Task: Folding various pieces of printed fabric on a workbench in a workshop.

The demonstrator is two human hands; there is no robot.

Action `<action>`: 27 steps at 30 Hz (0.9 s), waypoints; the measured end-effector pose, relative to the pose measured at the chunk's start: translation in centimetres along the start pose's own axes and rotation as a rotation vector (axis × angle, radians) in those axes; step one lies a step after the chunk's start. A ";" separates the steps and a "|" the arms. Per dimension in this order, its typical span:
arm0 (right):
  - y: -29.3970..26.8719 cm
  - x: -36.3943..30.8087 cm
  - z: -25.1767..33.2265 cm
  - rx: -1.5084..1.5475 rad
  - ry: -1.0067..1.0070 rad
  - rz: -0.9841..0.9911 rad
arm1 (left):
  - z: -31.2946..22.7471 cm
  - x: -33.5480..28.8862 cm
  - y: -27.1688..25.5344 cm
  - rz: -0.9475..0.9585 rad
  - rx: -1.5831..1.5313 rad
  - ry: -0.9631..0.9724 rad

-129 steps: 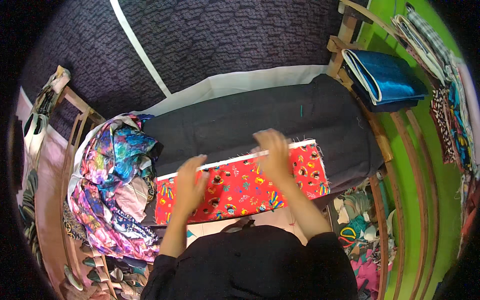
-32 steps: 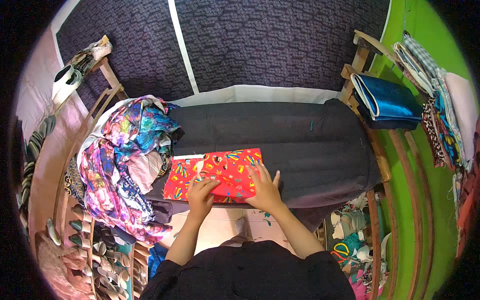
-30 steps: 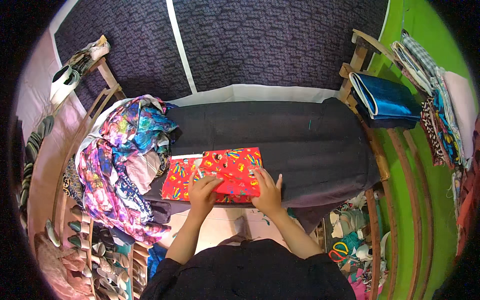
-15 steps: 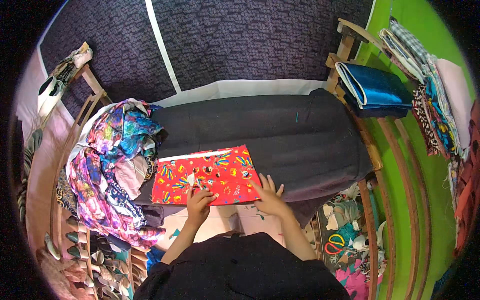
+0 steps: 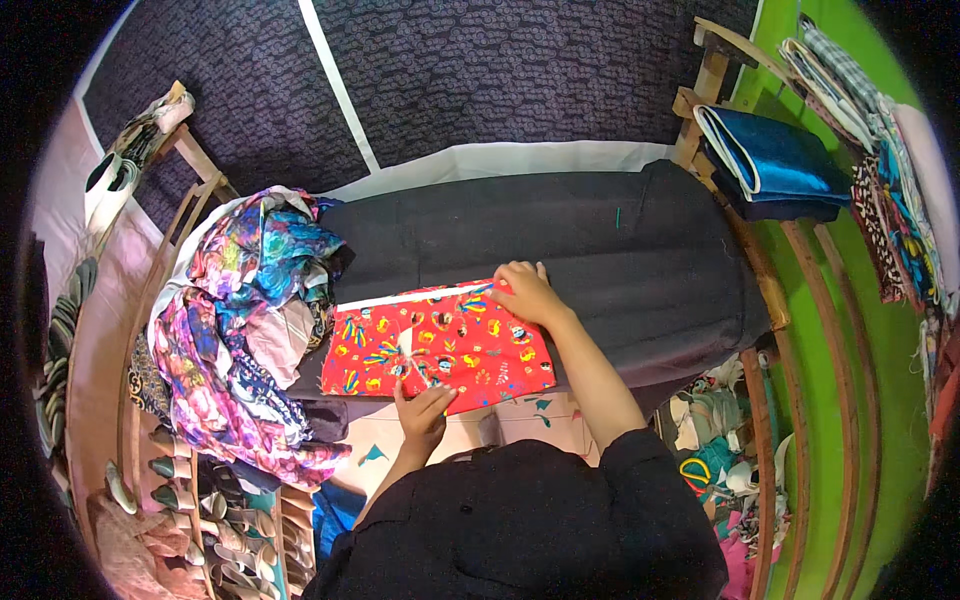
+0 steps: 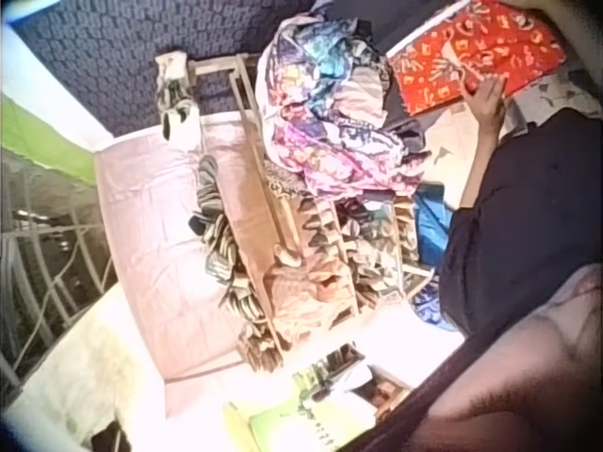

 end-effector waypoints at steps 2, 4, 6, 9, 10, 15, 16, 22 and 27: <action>-0.5 0.1 -0.9 -0.050 0.038 -0.081 | -0.1 0.2 0.2 -0.018 -0.015 0.007; -0.1 -0.2 -1.6 -0.104 0.061 -0.123 | -0.1 0.5 0.1 -0.037 -0.030 0.014; 0.8 -0.6 -2.0 -0.162 0.141 -0.210 | 0.2 0.9 -0.1 -0.023 -0.047 -0.022; 1.5 -1.2 -1.4 -0.166 0.300 -0.236 | 0.8 0.7 -0.5 -0.008 0.065 -0.079; 1.6 -1.1 -1.4 -0.181 0.335 -0.247 | 0.5 1.3 -0.7 -0.012 0.071 -0.100; 1.5 -1.4 -0.9 -0.190 0.404 -0.334 | 0.8 3.9 -3.1 -0.205 0.181 0.018; 1.4 -1.6 -0.9 -0.184 0.433 -0.320 | 1.2 4.0 -3.4 -0.140 0.109 -0.029; 0.0 -2.9 1.8 -0.171 0.329 -0.304 | 1.1 4.7 -5.3 0.043 -0.054 -0.021; 3.3 -5.7 4.8 -0.374 0.156 -0.133 | -1.5 12.5 -1.5 0.102 0.038 -0.227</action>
Point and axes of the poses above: each hand's wrist, its own x-axis towards the middle knuckle, its own y-axis out of the palm, z = x × y, the point moved 2 cm from there along x, towards the middle knuckle, and after that the axes turned 13 degrees about -x, right-handed, at the moved point
